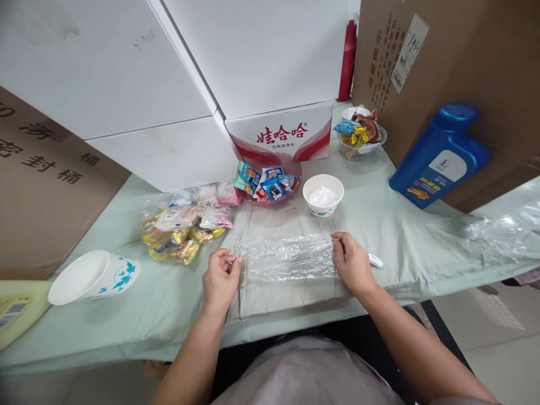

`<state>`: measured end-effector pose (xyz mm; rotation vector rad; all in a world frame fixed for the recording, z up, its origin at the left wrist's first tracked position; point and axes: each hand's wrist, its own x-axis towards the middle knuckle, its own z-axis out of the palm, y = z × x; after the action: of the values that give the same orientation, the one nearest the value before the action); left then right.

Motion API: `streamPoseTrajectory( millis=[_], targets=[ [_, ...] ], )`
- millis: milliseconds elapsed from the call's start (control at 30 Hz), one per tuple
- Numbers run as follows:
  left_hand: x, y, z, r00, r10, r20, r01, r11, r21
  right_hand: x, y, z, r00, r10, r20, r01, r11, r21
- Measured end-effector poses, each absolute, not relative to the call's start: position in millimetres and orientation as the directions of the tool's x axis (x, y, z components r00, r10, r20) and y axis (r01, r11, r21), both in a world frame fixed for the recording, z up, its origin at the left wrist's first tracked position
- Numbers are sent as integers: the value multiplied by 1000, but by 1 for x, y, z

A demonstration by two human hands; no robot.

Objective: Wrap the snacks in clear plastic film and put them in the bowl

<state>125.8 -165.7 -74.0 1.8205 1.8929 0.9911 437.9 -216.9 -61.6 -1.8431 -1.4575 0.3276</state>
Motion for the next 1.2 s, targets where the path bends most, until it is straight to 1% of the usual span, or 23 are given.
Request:
streamPoseTrajectory(
  millis=[67, 167, 233, 300, 433, 533, 767, 900, 1033, 1100, 1200],
  targets=[
    [124, -165, -76, -134, 968, 213, 724, -51, 688, 437, -215, -64, 312, 918, 244, 760, -87, -645],
    [122, -166, -77, -93, 974, 206, 769, -61, 636, 435, -212, -73, 269, 927, 263, 849, -99, -519],
    [122, -166, -78, -32, 974, 225, 799, -110, 591, 434, -212, -78, 255, 928, 271, 885, -111, -452],
    [123, -166, -79, 34, 963, 268, 809, -184, 559, 434, -212, -81, 255, 925, 283, 902, -122, -415],
    [124, -165, -80, 127, 934, 335, 802, -295, 520, 435, -214, -84, 243, 913, 326, 917, -108, -383],
    [124, -164, -80, 168, 929, 331, 814, -320, 484, 438, -216, -84, 238, 906, 349, 925, -102, -365],
    [124, -163, -80, 260, 941, 216, 891, -320, 321, 441, -223, -80, 187, 918, 351, 925, -44, -376],
    [127, -161, -78, 295, 943, 155, 909, -327, 259, 440, -225, -80, 203, 922, 329, 927, -73, -369],
    [133, -159, -76, 268, 957, 116, 934, -287, 213, 440, -224, -76, 212, 929, 304, 940, -108, -324],
    [136, -159, -73, 257, 961, 99, 942, -272, 196, 440, -223, -70, 198, 910, 363, 947, -82, -310],
    [140, -161, -65, 238, 967, 91, 952, -251, 173, 438, -222, -57, 94, 865, 493, 956, 61, -288]
  ],
)
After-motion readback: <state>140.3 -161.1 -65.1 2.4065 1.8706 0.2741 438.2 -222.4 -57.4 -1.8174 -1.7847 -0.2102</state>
